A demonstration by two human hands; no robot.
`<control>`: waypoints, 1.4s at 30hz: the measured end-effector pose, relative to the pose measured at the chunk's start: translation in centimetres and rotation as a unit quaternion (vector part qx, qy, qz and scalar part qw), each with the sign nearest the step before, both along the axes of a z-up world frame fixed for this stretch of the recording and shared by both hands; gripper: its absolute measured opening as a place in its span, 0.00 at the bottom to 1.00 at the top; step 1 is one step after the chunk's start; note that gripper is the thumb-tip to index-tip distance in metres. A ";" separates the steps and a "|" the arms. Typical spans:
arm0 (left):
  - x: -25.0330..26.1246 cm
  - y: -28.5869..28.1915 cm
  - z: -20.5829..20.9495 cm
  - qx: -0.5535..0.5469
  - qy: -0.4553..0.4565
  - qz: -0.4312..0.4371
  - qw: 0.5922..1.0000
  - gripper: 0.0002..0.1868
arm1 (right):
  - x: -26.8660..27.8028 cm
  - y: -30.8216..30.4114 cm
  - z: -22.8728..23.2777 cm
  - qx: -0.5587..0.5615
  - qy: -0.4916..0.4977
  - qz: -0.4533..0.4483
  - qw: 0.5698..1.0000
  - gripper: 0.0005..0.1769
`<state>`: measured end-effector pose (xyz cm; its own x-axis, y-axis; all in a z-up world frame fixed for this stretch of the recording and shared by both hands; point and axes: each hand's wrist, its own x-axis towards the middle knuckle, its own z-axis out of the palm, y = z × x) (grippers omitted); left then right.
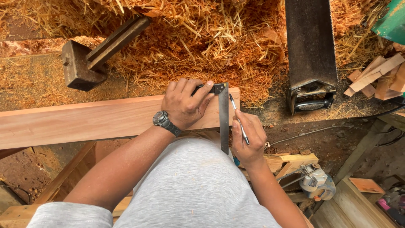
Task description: The person marks a wooden plank with a square and pencil, then uses a hand saw to cut the plank along the marked line. After completing the cut, the person removes the cut piece and places the plank aside.
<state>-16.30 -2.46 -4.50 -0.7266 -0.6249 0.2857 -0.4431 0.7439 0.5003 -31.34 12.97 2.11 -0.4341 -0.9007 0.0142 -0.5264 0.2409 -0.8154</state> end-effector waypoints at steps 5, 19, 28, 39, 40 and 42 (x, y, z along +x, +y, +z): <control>0.0 0.0 0.0 -0.001 0.005 0.001 1.000 0.16 | -0.2 -0.2 0.4 0.021 0.012 0.023 0.999 0.16; -0.1 -0.2 0.1 -0.005 0.004 -0.001 1.000 0.16 | -0.8 -0.4 0.8 0.041 0.014 0.016 0.999 0.17; 0.0 -0.2 -0.1 -0.010 0.001 -0.003 1.000 0.16 | -1.4 0.8 1.6 0.099 0.003 0.056 0.993 0.17; 0.1 0.0 -0.6 -0.018 -0.002 -0.006 1.000 0.16 | -1.3 0.0 2.0 0.094 0.018 0.076 0.992 0.17; 0.1 -0.1 -0.7 -0.020 0.000 -0.006 1.000 0.16 | -1.4 0.3 1.9 0.093 0.020 0.076 0.993 0.17; 0.1 0.0 -0.8 -0.019 0.000 -0.006 1.000 0.17 | -1.7 1.0 1.9 0.094 0.021 0.071 0.993 0.16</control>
<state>-16.21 -2.47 -5.31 -0.7343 -0.6043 0.3093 -0.4334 0.7680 0.4715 -33.04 13.98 4.00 -0.3052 -0.9411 -0.1454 -0.5986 0.3083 -0.7393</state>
